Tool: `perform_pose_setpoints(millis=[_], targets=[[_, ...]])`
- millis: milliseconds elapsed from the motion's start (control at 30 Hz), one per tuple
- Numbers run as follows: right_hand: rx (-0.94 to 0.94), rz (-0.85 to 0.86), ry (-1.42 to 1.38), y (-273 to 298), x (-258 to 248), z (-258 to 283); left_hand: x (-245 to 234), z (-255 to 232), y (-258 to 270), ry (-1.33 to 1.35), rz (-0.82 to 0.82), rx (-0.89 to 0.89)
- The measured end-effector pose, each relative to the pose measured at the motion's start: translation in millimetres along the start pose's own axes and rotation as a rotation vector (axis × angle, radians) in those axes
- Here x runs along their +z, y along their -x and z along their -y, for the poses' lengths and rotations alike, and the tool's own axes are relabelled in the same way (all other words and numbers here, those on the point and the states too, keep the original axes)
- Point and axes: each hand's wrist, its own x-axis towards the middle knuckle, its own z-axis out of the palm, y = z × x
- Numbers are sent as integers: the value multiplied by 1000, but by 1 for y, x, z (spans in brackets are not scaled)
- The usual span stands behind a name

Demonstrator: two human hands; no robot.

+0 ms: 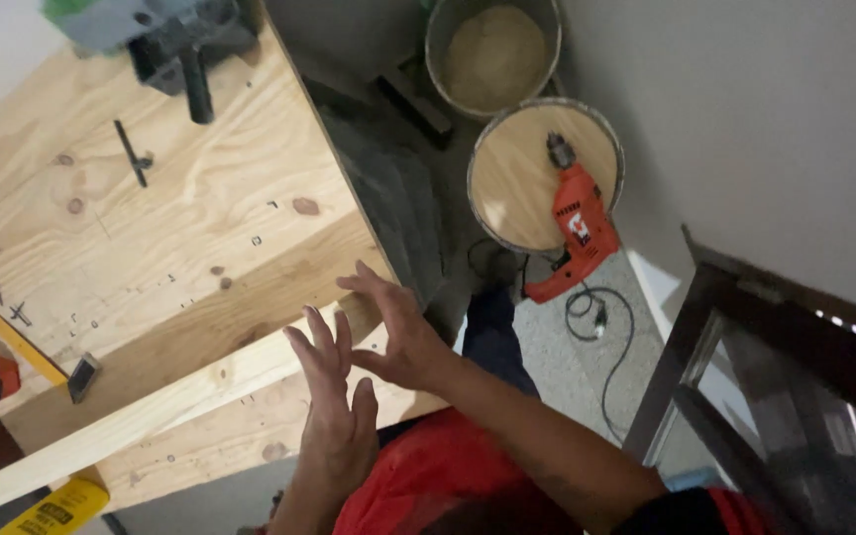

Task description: Assembling wooden structures by applying glue to edges and fastening pieces with a power drill.

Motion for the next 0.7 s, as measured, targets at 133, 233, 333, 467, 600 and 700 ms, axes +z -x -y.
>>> perform_pose_setpoints(millis=[133, 233, 333, 467, 600, 700], targets=[[-137, -130, -43, -4, 8, -18, 10, 10, 1, -147, -23, -185], [-216, -157, 6, -1, 14, -30, 14, 8, -1, -262, -24, -329], [-203, -154, -8, -1, 13, -28, 19, -20, -27, -359, -21, -616], [-165, -194, 30, 0, 17, -27, 24, 21, 0, -898, 81, -143], [-218, -208, -87, -11, 11, -25, 39, -4, -11, -1244, 58, 62], [-381, -245, -52, -12, 9, -24, 45, -12, -14, -1561, 53, 53]])
